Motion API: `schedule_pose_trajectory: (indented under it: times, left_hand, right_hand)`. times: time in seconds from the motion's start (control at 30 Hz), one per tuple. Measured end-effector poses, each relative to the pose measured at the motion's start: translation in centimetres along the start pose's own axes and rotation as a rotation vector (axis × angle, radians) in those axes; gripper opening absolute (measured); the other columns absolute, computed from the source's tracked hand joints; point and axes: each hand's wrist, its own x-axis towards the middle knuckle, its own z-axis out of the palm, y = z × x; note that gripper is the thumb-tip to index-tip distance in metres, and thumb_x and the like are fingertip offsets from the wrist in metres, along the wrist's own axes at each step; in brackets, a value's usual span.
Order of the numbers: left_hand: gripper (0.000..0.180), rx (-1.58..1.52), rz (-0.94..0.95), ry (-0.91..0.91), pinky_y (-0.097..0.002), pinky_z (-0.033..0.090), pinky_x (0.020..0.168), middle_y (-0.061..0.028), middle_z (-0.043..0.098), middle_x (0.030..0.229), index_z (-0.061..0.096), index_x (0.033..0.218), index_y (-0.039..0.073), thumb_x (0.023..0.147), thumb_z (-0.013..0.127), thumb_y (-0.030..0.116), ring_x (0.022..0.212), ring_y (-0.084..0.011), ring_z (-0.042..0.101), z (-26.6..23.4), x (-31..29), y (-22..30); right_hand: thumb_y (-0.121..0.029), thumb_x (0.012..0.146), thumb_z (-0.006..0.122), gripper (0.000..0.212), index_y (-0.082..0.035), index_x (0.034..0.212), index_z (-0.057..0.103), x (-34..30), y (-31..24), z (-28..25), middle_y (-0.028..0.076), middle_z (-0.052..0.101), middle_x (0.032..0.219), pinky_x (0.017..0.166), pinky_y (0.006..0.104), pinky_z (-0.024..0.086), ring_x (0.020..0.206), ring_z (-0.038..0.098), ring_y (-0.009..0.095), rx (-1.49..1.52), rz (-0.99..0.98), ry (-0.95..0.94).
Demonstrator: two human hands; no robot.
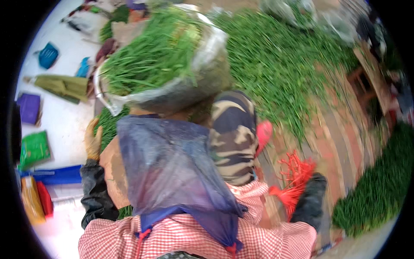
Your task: The person sorts through bunches of long green chives, removes yellowed or damaged leaves by hand, and then uses red string to tie the sorted chives into neat bundles on a wooden board.
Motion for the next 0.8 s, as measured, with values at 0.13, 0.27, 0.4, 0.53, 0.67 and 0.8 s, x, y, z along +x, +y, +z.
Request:
schedule_pose_trajectory:
  times: [0.13, 0.27, 0.4, 0.53, 0.67, 0.8]
  left_hand:
    - [0.037, -0.206, -0.074, 0.207, -0.0363, 0.042, 0.105, -0.0164, 0.06, 0.13, 0.061, 0.124, 0.003, 0.087, 0.066, 0.007, 0.122, -0.0289, 0.056, -1.9, 3.8, 7.1]
    - [0.041, -0.577, -0.047, 0.306, -0.0353, 0.039, 0.107, -0.0147, 0.06, 0.13, 0.06, 0.127, 0.003, 0.086, 0.066, 0.002, 0.125, -0.0258, 0.054, -2.4, 1.8, 12.8]
    - [0.042, -0.711, 0.105, 0.185, -0.0346, 0.037, 0.11, -0.0131, 0.058, 0.132, 0.057, 0.13, 0.001, 0.088, 0.062, -0.003, 0.128, -0.0241, 0.052, -2.0, 2.5, 17.0]
    - [0.043, -0.955, 0.061, 0.029, -0.0331, 0.033, 0.112, -0.0135, 0.053, 0.14, 0.051, 0.136, -0.003, 0.093, 0.054, -0.005, 0.131, -0.022, 0.048, -2.4, 1.9, 18.0]
    - [0.041, -0.977, 0.085, -0.052, -0.0327, 0.033, 0.111, -0.013, 0.053, 0.14, 0.051, 0.135, -0.002, 0.095, 0.054, -0.001, 0.131, -0.0214, 0.048, -1.9, 3.2, 21.6]
    - [0.041, -0.952, 0.262, -0.148, -0.033, 0.033, 0.111, -0.0123, 0.054, 0.139, 0.052, 0.136, -0.001, 0.095, 0.055, 0.001, 0.13, -0.0216, 0.049, 0.0, 4.2, 26.7]
  right_hand:
    - [-0.029, 0.094, 0.055, 0.025, -0.007, 0.086, 0.062, 12.2, -7.0, -11.8, 0.0, 0.057, 0.075, 0.055, 0.0278, 0.044, 0.062, 0.053, 0.012, 0.478, 0.133, 0.46]
    - [-0.026, 0.093, 0.062, 0.018, -0.008, 0.088, 0.061, 14.9, -20.4, -15.4, -0.003, 0.054, 0.071, 0.051, 0.0258, 0.036, 0.06, 0.047, 0.008, 0.494, -0.114, 0.352]
    - [-0.032, 0.094, 0.064, 0.021, -0.012, 0.089, 0.062, 12.0, -21.9, -16.6, -0.006, 0.054, 0.072, 0.049, 0.0217, 0.033, 0.058, 0.046, 0.005, 0.747, -0.012, 0.179]
    - [-0.029, 0.095, 0.062, 0.019, -0.011, 0.089, 0.062, 6.0, -29.8, -17.2, -0.004, 0.06, 0.069, 0.046, 0.0205, 0.034, 0.051, 0.047, 0.004, 0.867, 0.143, 0.154]
    - [-0.028, 0.095, 0.062, 0.02, -0.008, 0.089, 0.062, 5.1, -28.8, -16.1, 0.004, 0.064, 0.072, 0.052, 0.0252, 0.041, 0.055, 0.054, 0.01, 0.946, 0.064, 0.207]
    - [-0.033, 0.096, 0.041, 0.04, -0.007, 0.105, 0.069, -5.0, -9.0, -4.3, 0.017, 0.071, 0.101, 0.091, 0.0491, 0.05, 0.107, 0.065, 0.033, -0.559, 0.004, 0.036]
